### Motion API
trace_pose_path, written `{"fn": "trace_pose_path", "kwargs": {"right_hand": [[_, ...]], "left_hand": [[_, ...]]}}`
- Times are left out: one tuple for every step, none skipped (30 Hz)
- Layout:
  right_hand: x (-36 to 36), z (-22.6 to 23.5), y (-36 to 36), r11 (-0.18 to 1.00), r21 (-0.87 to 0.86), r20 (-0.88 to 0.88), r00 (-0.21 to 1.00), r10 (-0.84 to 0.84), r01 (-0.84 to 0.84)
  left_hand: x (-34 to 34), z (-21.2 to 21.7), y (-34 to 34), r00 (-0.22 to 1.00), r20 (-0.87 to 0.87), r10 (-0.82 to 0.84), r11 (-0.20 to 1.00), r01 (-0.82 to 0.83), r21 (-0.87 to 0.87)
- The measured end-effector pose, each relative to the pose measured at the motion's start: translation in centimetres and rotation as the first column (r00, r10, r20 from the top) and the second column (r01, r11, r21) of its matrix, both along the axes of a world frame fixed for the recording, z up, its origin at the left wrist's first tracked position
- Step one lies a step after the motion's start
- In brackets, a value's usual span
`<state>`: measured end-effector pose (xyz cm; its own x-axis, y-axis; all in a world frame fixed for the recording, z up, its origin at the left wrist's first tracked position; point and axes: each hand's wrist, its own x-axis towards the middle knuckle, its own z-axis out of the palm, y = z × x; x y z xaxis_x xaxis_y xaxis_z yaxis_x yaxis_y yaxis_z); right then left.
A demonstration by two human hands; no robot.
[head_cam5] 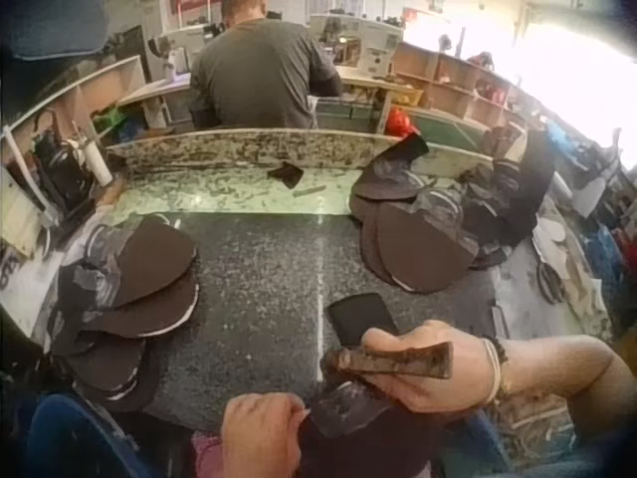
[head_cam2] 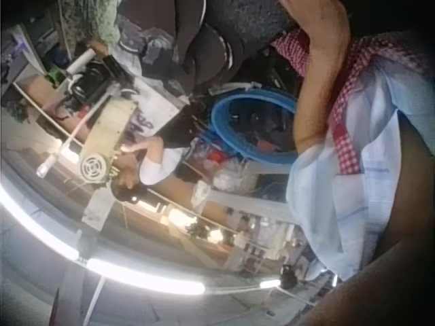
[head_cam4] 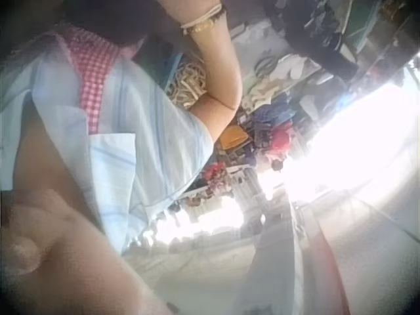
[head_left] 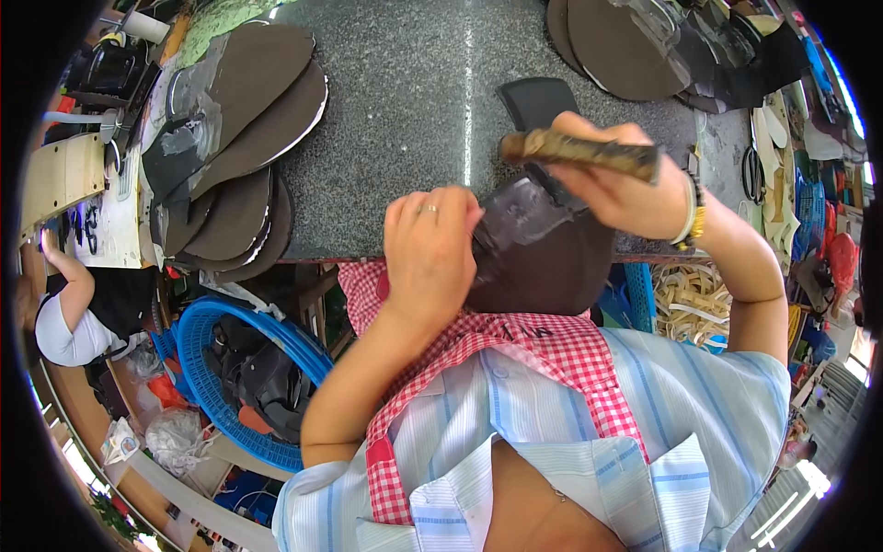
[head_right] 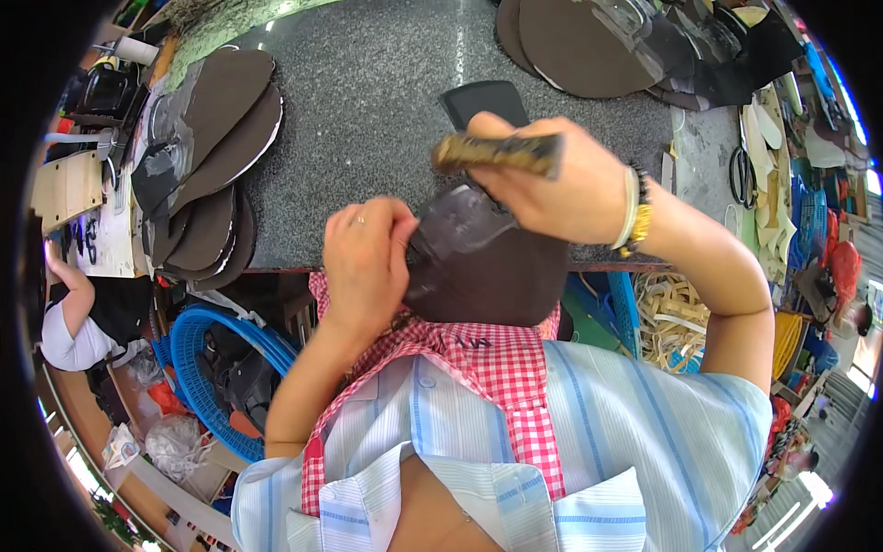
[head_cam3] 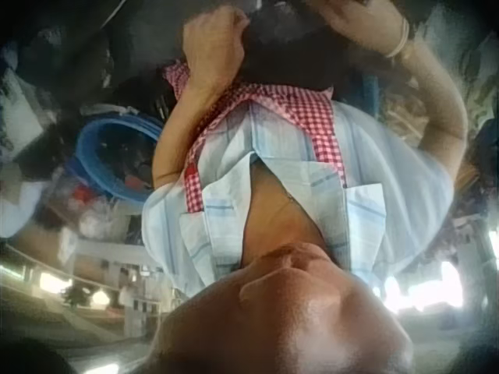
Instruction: The person uses a hammer to flatten and bond various dark brown shoe upper components on a workbench, handling each piece by hand and applying glue.
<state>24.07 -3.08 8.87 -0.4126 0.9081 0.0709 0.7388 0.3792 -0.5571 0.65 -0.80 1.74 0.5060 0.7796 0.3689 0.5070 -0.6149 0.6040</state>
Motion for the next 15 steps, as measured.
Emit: {"fn": "trace_pose_path", "kwargs": {"right_hand": [[0.6,0.7,-0.2,0.996,0.090,0.026,0.999,-0.019,0.017],[1.0,1.3,-0.4,0.982,0.184,0.053,0.998,-0.044,0.033],[1.0,1.9,-0.6,0.980,0.197,0.060,0.997,-0.047,0.034],[0.8,2.5,-0.7,0.992,0.107,0.072,0.995,-0.071,0.063],[0.8,3.0,-0.5,0.995,0.020,0.085,0.992,-0.096,0.094],[1.0,2.4,-0.2,0.995,0.037,0.089,0.991,-0.098,0.095],[1.6,0.8,-0.2,0.992,-0.054,0.176,0.979,-0.099,0.111],[2.2,-0.3,-0.4,0.979,-0.154,0.255,0.962,-0.094,0.136],[2.3,-0.5,-0.7,0.994,-0.053,0.184,0.980,-0.080,0.092],[2.3,-0.4,-0.8,0.993,-0.056,0.183,0.979,-0.094,0.106],[2.1,-0.2,-1.0,0.984,-0.107,0.148,0.981,-0.125,0.142],[2.0,-0.2,-1.2,0.971,-0.161,0.114,0.981,-0.158,0.175],[2.2,-0.4,-1.0,0.970,-0.162,0.103,0.981,-0.167,0.182],[2.4,-0.3,-0.6,0.969,-0.169,0.100,0.981,-0.167,0.182],[2.6,-0.1,-0.2,0.976,-0.173,0.091,0.989,-0.119,0.133]], "left_hand": [[0.1,0.9,1.5,0.993,-0.084,-0.079,0.996,0.076,-0.041],[0.4,1.5,3.3,0.974,-0.162,-0.161,0.985,0.149,-0.083],[1.2,1.5,5.4,0.959,-0.114,-0.261,0.965,0.262,-0.005],[2.3,1.1,7.1,0.959,-0.112,-0.261,0.964,0.264,0.012],[3.3,0.2,8.8,0.906,-0.135,-0.400,0.915,0.404,-0.001],[3.9,-0.5,9.8,0.834,-0.159,-0.527,0.847,0.532,-0.019],[4.7,-0.7,10.0,0.814,-0.219,-0.538,0.833,0.553,0.010],[4.8,-0.6,9.8,0.804,-0.216,-0.555,0.821,0.571,0.015],[4.4,-0.5,9.3,0.872,-0.156,-0.464,0.876,0.478,0.064],[3.7,-0.6,8.8,0.927,-0.094,-0.364,0.923,0.372,0.100],[3.1,-0.9,8.2,0.963,-0.069,-0.261,0.965,0.263,0.020],[2.9,-1.2,7.9,0.959,-0.071,-0.275,0.961,0.277,0.008],[2.9,-1.3,7.7,0.965,-0.015,-0.262,0.964,0.263,0.036],[2.9,-1.4,7.5,0.968,0.041,-0.249,0.967,0.247,0.062],[2.9,-1.5,7.2,0.965,0.038,-0.260,0.965,0.259,0.030]]}}
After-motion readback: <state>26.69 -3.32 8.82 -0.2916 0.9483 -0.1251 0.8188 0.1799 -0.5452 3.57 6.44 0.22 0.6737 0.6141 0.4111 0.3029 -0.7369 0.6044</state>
